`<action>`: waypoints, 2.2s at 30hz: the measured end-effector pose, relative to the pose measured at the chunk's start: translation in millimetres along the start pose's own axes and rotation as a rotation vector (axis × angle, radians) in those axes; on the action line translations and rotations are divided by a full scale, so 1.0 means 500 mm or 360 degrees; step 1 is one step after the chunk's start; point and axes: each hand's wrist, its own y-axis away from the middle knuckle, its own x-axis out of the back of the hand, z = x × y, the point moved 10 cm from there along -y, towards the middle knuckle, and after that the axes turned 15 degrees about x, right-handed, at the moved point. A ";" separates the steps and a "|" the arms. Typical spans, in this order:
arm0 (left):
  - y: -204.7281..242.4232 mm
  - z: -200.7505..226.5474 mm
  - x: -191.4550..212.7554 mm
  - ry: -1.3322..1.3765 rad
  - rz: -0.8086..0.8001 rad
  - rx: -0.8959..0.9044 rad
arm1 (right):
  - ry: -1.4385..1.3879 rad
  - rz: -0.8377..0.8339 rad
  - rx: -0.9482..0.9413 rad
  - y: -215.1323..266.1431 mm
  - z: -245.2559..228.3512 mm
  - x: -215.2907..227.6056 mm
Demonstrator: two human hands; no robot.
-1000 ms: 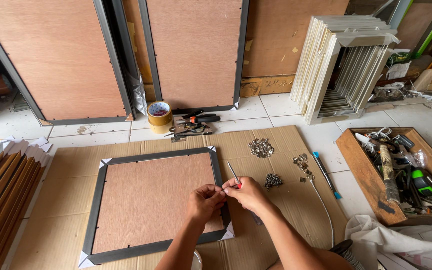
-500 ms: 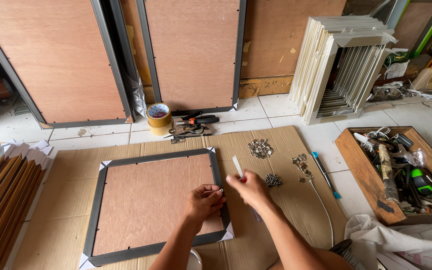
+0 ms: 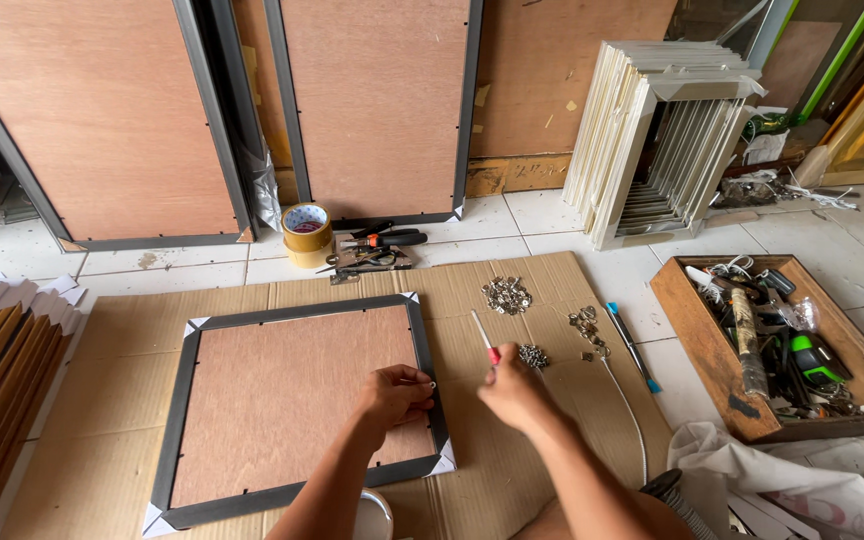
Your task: The person assembles a picture frame by screwing metal brackets into the corners of a wooden board with a metal frame. They then cut a length of hanging wire and attach it to the back of the frame.
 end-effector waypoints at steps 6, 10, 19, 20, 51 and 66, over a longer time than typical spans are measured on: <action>0.069 0.032 -0.006 -0.0058 -0.0052 0.0037 | 0.0506 -0.0330 0.0191 0.060 -0.217 0.218; 0.061 0.031 -0.006 -0.0035 -0.0057 0.0047 | 0.0744 -0.0481 0.0127 0.075 -0.326 0.269; 0.090 0.036 -0.011 -0.0060 0.0009 -0.0014 | 0.0719 -0.0518 0.0510 0.011 -0.360 0.207; 0.098 0.040 -0.009 -0.0108 0.0064 -0.0057 | 0.0715 -0.0491 0.0505 0.009 -0.364 0.209; 0.092 0.042 -0.005 -0.0060 0.0246 -0.0033 | 0.0700 -0.0456 0.0703 0.002 -0.381 0.190; 0.106 0.054 -0.007 -0.0230 0.0372 -0.0135 | 0.1214 -0.0591 0.1066 -0.011 -0.461 0.156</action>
